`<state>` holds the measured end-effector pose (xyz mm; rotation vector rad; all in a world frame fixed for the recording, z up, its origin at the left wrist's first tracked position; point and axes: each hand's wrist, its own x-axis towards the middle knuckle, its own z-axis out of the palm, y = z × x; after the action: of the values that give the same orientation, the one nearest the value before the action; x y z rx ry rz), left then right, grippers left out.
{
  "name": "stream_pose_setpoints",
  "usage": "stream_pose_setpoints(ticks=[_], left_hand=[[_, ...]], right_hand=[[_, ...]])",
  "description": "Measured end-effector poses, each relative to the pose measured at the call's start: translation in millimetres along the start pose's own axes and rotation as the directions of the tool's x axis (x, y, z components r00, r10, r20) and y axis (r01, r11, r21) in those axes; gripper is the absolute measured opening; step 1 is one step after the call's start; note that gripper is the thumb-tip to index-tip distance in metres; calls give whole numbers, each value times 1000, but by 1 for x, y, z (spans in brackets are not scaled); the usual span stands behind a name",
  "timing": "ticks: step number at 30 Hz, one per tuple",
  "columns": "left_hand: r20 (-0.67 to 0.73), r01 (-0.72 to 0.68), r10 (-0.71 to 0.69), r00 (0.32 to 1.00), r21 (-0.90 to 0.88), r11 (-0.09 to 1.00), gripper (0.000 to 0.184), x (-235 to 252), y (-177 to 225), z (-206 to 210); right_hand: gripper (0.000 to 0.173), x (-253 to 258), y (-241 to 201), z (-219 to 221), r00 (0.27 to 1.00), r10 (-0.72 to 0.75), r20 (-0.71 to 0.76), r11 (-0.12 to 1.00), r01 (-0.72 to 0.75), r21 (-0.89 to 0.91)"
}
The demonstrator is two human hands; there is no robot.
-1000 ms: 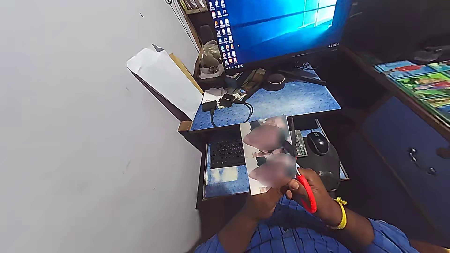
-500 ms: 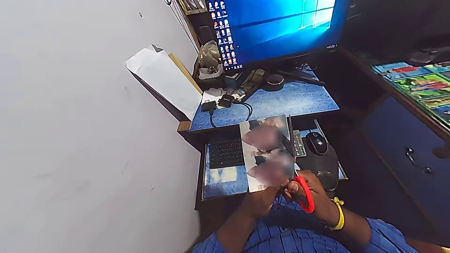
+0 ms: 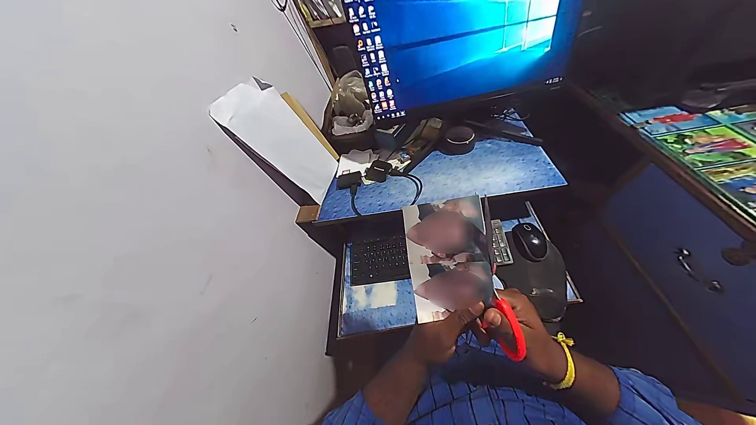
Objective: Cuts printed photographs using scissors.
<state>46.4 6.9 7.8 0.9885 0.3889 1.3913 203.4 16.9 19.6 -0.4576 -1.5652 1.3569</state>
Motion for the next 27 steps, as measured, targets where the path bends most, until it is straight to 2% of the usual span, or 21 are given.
stream_pose_setpoints(ticks=[8, 11, 14, 21, 24, 27], left_hand=[[-11, -16, 16, 1000, -6, 1000, 30, 0, 3, -1], [14, -40, 40, 999, 1, 999, 32, -1, -1, -4], [5, -35, 34, 999, 58, 998, 27, -5, -1, 0], [58, -44, 40, 998, 73, 996, 39, -9, -7, -5], [47, -1, -1, 999, 51, 999, 34, -12, -5, -4], [69, -30, 27, 997, 37, 999, 39, -11, -8, -7]], right_hand=[[44, 0, 1, 2, 999, -29, -24, 998, 28, -59], [42, 0, 1, 2, 999, -19, -50, 1000, 17, -24], [38, 0, -1, 0, 996, 9, -93, 1000, -8, 14], [37, 1, 0, -2, 994, -68, -90, 998, 67, -13], [36, 1, -1, -1, 994, -64, -88, 998, 62, -23], [36, 1, -2, 0, 993, -67, -96, 997, 63, -51]])
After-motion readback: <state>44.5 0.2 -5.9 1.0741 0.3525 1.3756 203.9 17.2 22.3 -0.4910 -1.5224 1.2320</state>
